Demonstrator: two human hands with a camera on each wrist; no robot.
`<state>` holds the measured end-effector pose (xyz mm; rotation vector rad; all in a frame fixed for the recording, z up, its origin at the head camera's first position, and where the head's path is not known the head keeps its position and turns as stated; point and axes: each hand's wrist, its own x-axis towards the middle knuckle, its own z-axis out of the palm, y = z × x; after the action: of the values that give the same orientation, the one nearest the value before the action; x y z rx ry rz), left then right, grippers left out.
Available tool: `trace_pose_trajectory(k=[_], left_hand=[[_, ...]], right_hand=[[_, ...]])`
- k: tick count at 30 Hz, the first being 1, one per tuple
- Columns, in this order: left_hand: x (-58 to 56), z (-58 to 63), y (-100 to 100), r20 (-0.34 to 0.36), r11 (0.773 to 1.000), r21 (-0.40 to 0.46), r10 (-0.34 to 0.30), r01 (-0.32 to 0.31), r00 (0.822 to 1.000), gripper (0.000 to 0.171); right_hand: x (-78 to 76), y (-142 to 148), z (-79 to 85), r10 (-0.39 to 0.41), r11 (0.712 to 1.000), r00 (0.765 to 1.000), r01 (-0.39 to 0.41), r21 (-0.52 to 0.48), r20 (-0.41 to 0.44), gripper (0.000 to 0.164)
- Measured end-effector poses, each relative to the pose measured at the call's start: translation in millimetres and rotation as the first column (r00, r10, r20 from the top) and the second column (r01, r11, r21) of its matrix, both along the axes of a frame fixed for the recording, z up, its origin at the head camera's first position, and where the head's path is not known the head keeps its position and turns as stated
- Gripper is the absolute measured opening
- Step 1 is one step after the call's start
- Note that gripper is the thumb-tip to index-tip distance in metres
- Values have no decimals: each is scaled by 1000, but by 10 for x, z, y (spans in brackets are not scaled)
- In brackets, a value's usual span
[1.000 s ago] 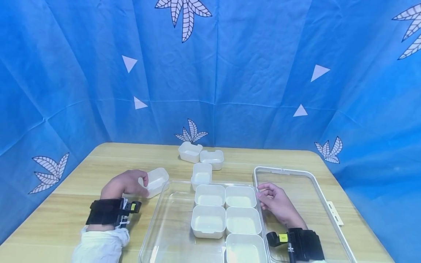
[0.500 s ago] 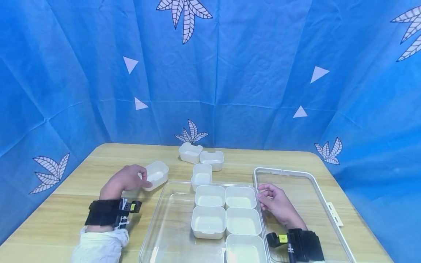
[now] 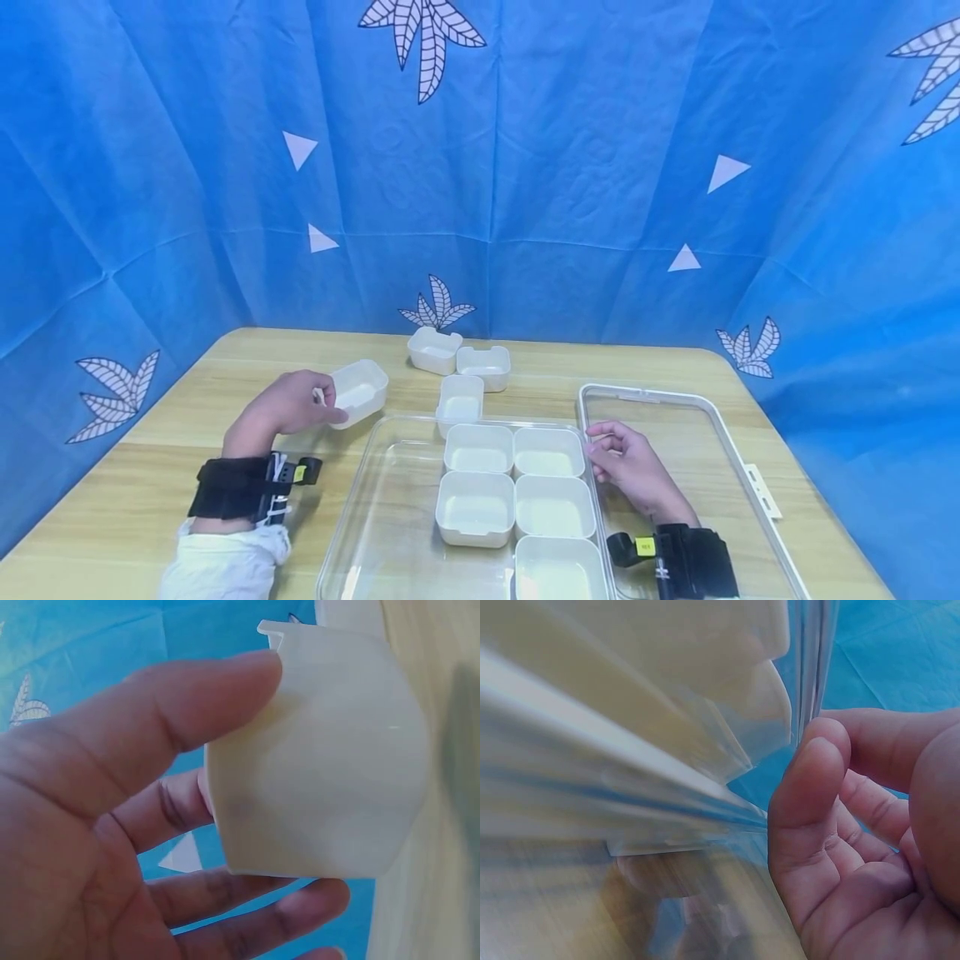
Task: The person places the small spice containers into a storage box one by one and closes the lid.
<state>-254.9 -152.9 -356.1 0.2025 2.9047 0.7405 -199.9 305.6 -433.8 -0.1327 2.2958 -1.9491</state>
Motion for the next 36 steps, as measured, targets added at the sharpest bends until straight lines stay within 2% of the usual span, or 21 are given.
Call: trace_pose_trajectory(k=[6, 11, 15, 22, 36], left_hand=[[41, 85, 30, -58, 999, -29, -16, 15, 998, 28], [92, 168, 48, -131, 998, -35, -64, 60, 989, 27], [139, 221, 69, -163, 996, -24, -91, 88, 982, 27], [207, 279, 126, -157, 994, -3, -107, 108, 982, 27], [213, 262, 247, -169, 970, -13, -241, 242, 956, 27]], right_hand=[[8, 0, 3, 1, 1000, 1000, -1, -3, -9, 35], [7, -9, 6, -6, 1000, 1000, 6, -1, 3, 36], [1, -10, 4, -6, 1000, 1000, 6, 4, 2, 35], [-7, -12, -23, -18, 1000, 1000, 17, 14, 19, 34], [6, -17, -8, -28, 1000, 999, 28, 13, 24, 34]])
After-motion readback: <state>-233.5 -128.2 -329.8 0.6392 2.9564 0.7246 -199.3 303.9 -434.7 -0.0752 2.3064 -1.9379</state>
